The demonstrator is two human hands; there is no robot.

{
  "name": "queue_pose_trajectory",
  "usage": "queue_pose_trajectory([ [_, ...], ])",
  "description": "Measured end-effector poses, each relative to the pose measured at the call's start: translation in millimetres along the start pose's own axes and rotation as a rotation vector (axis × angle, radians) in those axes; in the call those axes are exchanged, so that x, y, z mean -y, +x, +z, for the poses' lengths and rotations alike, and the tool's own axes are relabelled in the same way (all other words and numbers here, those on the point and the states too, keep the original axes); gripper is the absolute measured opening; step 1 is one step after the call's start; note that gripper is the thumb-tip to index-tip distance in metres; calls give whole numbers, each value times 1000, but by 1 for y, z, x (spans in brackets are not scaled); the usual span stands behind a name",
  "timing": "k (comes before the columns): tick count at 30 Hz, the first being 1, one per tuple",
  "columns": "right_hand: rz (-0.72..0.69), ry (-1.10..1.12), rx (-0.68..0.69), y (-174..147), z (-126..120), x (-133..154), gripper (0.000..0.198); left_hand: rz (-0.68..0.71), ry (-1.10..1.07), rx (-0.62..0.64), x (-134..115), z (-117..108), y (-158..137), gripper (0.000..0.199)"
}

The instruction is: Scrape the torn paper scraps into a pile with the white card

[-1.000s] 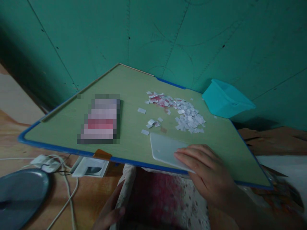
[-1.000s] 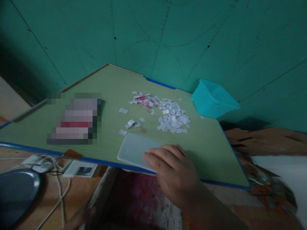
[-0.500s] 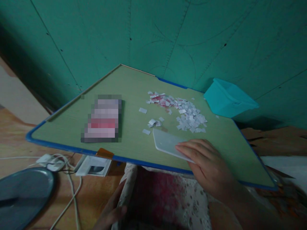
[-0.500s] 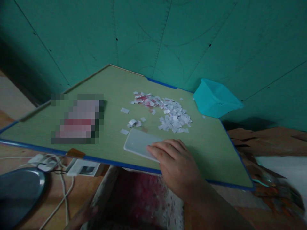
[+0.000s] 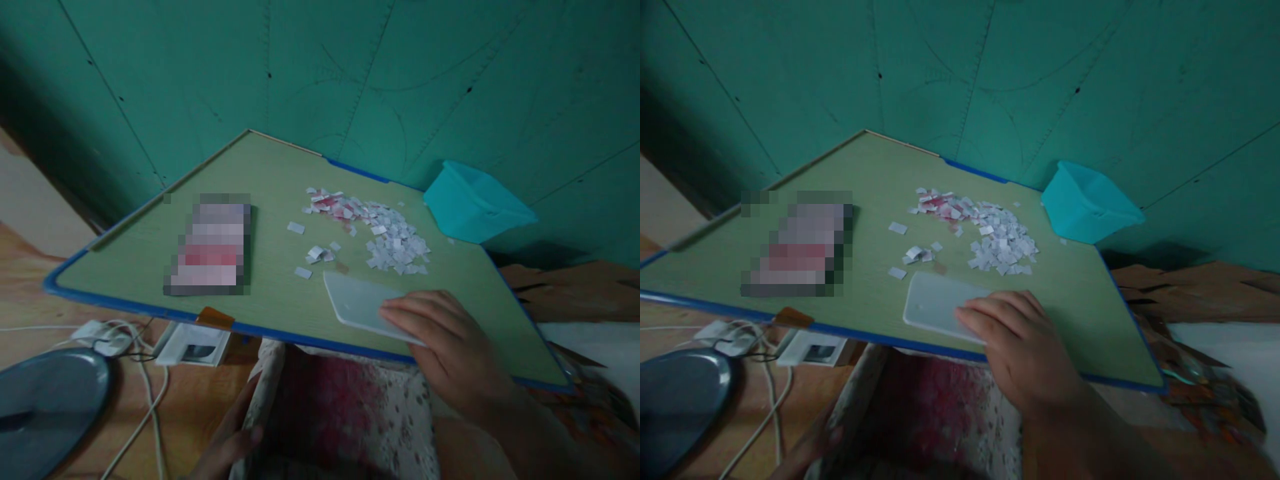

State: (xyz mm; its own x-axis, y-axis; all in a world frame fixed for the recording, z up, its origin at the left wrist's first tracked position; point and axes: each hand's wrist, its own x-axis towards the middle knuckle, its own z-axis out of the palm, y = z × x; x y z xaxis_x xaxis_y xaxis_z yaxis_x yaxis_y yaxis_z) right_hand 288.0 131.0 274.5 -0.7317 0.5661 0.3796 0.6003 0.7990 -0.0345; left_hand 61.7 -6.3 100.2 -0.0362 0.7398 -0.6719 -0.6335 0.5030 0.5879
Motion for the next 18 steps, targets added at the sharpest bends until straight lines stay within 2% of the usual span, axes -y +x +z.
queue_pose_trajectory([
  [3, 8, 0, 24, 10, 8, -5, 33, 87, 113, 46, -2, -3, 1, 54],
  [6, 16, -1, 38, 15, 11, -6, 30, 57, 179, 90, -6, -4, -1, 57],
  [12, 2, -22, 62, 7, 5, -1, 28, 44, 118, 36, -2, -8, 0, 58],
  [18, -10, -33, 113, -6, -10, 4, 32, 7, 104, 72, -7, -3, 1, 61],
])
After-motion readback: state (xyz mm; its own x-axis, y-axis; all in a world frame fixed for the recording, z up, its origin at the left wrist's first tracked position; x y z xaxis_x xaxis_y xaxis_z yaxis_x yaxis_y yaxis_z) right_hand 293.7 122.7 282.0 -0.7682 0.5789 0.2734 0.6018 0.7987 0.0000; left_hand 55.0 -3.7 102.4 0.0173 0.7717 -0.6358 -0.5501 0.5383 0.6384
